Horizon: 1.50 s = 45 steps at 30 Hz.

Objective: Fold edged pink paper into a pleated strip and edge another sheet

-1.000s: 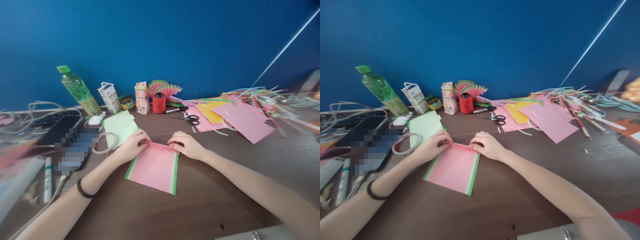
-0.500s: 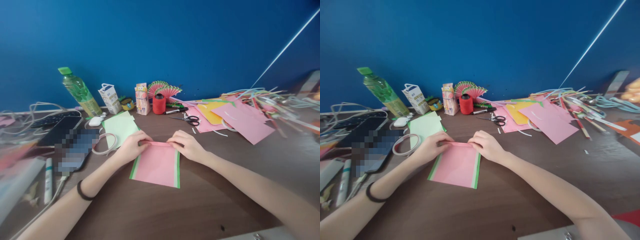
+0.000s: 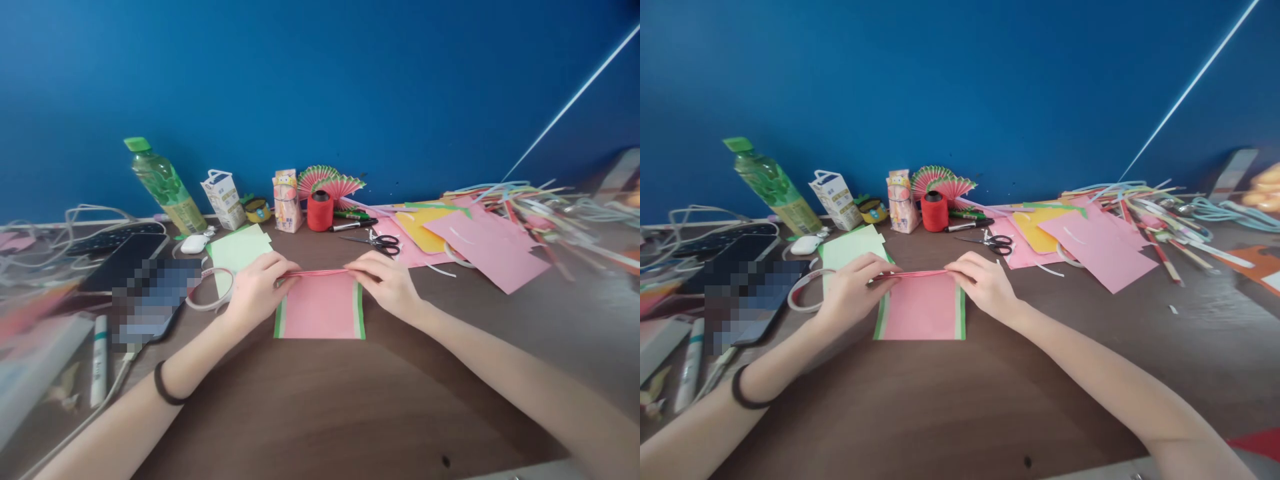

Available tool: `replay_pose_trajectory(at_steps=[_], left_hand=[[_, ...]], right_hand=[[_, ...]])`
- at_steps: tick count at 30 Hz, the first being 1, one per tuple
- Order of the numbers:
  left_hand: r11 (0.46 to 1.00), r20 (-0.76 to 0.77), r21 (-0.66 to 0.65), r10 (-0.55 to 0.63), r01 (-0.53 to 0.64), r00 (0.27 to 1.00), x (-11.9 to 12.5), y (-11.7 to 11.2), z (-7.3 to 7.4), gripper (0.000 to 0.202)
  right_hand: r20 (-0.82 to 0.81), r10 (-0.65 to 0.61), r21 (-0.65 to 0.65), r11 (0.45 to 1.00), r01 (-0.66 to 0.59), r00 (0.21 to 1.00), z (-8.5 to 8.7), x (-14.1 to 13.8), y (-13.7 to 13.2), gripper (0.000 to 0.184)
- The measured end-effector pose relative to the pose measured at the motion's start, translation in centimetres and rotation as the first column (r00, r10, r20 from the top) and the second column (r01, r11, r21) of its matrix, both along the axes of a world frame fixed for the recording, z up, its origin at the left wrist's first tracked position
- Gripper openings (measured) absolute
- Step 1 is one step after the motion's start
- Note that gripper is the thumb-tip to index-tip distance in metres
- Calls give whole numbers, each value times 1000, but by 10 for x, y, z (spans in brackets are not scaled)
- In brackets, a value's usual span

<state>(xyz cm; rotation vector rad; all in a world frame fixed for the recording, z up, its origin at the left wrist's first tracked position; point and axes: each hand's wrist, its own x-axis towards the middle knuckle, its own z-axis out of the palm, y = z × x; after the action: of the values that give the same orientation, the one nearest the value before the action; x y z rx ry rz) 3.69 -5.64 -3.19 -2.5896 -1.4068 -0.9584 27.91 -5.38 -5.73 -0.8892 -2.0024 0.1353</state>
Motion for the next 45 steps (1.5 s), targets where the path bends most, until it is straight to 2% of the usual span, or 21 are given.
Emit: replay_pose_trajectory(at_steps=[5, 9, 14, 18, 21, 23, 27, 29, 32, 36, 42, 45], left_hand=[[968, -11, 248, 52, -48, 999, -3, -1, -2, 16], [927, -83, 376, 47, -12, 995, -8, 5, -4, 13], [850, -291, 510, 31, 128, 956, -12, 6, -3, 9], [803, -313, 566, -1, 188, 950, -13, 5, -3, 10], [825, -325, 538, 18, 170, 946, -13, 7, -4, 10], [868, -348, 471, 16, 160, 937, -14, 10, -7, 9], [970, -338, 172, -107, 173, 935, -14, 16, -10, 15], [980, -321, 27, -177, 196, 930, -13, 16, -11, 16], [968, -384, -80, -250, 237, 889, -12, 14, -12, 20], [964, -488, -86, -262, 253, 833, -9, 11, -18, 19], [970, -547, 14, -197, 244, 814, -5, 9, -26, 25], [977, -527, -10, -187, 214, 829, -2, 7, -26, 28]], right_hand=[[-80, -23, 119, 992, 33, 997, 8, 2, 0, 9], [-26, -26, 218, 976, 31, 999, 5, 3, 3, 8], [117, -118, 322, 944, 75, 986, -4, 7, 8, 5], [103, -135, 372, 924, 88, 985, -7, 9, 10, 7], [171, -114, 334, 941, 51, 979, -9, 10, 11, 7], [216, -89, 247, 969, 34, 972, -12, 10, 13, 8], [224, 42, -13, 999, -41, 974, -15, 12, 17, 14], [251, 110, -71, 993, -95, 962, -15, 14, 19, 13], [328, 177, -76, 984, -160, 928, -16, 14, 18, 15], [374, 246, -119, 969, -216, 894, -17, 12, 15, 17], [415, 229, -100, 973, -206, 880, -21, 9, 14, 17], [366, 231, -117, 972, -202, 901, -22, 6, 14, 18]])
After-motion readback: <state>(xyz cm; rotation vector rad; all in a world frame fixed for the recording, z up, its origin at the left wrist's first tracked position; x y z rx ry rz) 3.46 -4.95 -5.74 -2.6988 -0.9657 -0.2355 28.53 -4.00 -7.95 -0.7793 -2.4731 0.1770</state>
